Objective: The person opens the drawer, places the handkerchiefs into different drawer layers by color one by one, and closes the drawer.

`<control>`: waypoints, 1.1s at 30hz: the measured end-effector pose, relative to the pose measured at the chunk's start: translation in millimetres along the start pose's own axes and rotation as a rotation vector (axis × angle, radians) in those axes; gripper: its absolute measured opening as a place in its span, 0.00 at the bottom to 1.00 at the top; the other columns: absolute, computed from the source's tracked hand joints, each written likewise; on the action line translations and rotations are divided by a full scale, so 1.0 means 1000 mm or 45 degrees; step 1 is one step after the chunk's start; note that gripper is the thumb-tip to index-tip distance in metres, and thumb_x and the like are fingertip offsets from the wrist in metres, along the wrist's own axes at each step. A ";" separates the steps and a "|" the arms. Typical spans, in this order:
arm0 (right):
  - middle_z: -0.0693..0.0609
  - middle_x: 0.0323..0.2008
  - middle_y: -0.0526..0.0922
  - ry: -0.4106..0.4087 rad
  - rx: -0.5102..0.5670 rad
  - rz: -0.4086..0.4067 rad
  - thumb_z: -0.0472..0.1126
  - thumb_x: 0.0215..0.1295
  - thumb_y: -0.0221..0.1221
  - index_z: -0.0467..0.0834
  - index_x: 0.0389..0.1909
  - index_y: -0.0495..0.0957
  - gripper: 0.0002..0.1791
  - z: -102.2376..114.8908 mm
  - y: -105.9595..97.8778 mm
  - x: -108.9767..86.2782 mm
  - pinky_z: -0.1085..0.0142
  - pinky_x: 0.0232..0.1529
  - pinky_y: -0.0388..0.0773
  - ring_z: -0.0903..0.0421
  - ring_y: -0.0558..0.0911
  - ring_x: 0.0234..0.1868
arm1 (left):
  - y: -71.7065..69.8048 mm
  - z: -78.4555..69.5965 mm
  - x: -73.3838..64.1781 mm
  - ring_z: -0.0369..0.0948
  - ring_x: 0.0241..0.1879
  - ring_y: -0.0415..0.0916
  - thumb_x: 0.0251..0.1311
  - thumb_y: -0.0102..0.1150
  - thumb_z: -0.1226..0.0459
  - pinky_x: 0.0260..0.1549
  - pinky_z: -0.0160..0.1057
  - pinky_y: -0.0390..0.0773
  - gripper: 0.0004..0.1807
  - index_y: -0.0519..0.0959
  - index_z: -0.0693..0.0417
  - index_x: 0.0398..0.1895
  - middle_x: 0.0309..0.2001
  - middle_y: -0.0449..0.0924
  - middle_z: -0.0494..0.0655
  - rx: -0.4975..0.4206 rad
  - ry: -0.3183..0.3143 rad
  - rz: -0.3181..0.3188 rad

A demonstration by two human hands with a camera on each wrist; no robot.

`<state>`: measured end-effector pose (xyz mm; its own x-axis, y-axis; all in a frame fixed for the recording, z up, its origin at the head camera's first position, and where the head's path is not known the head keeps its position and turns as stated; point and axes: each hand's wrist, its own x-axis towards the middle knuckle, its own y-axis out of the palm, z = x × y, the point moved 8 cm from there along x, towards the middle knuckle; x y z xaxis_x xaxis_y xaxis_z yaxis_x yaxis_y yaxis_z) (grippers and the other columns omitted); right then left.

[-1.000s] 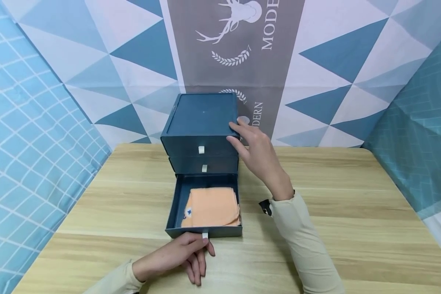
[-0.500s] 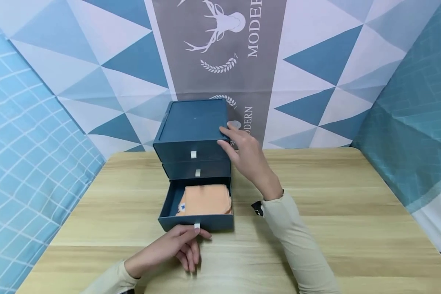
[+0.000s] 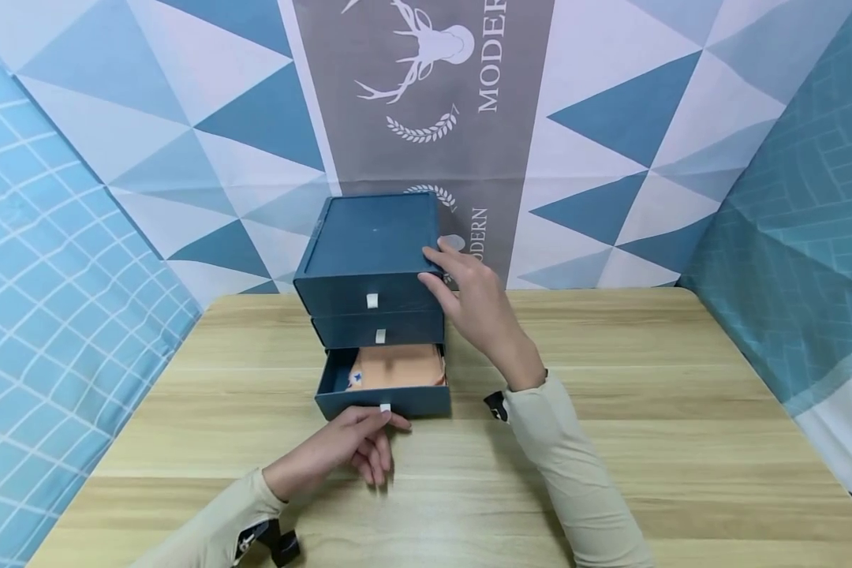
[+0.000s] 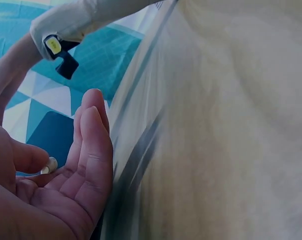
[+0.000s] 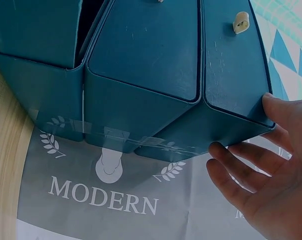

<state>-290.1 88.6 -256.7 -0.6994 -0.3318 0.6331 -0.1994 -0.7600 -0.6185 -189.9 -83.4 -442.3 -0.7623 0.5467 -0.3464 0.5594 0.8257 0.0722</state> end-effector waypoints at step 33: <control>0.45 0.70 0.69 0.005 -0.002 -0.003 0.50 0.73 0.57 0.46 0.67 0.74 0.25 0.000 0.001 0.000 0.51 0.62 0.75 0.51 0.69 0.70 | -0.046 -0.017 0.062 0.40 0.23 0.82 0.78 0.38 0.62 0.28 0.40 0.85 0.22 0.72 0.74 0.60 0.26 0.82 0.50 -0.058 0.024 -0.116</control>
<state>-290.3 87.9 -256.7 -0.7018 -0.3279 0.6324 -0.2020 -0.7597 -0.6181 -268.5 -85.4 -451.2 -0.8156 0.4709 -0.3361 0.4721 0.8775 0.0840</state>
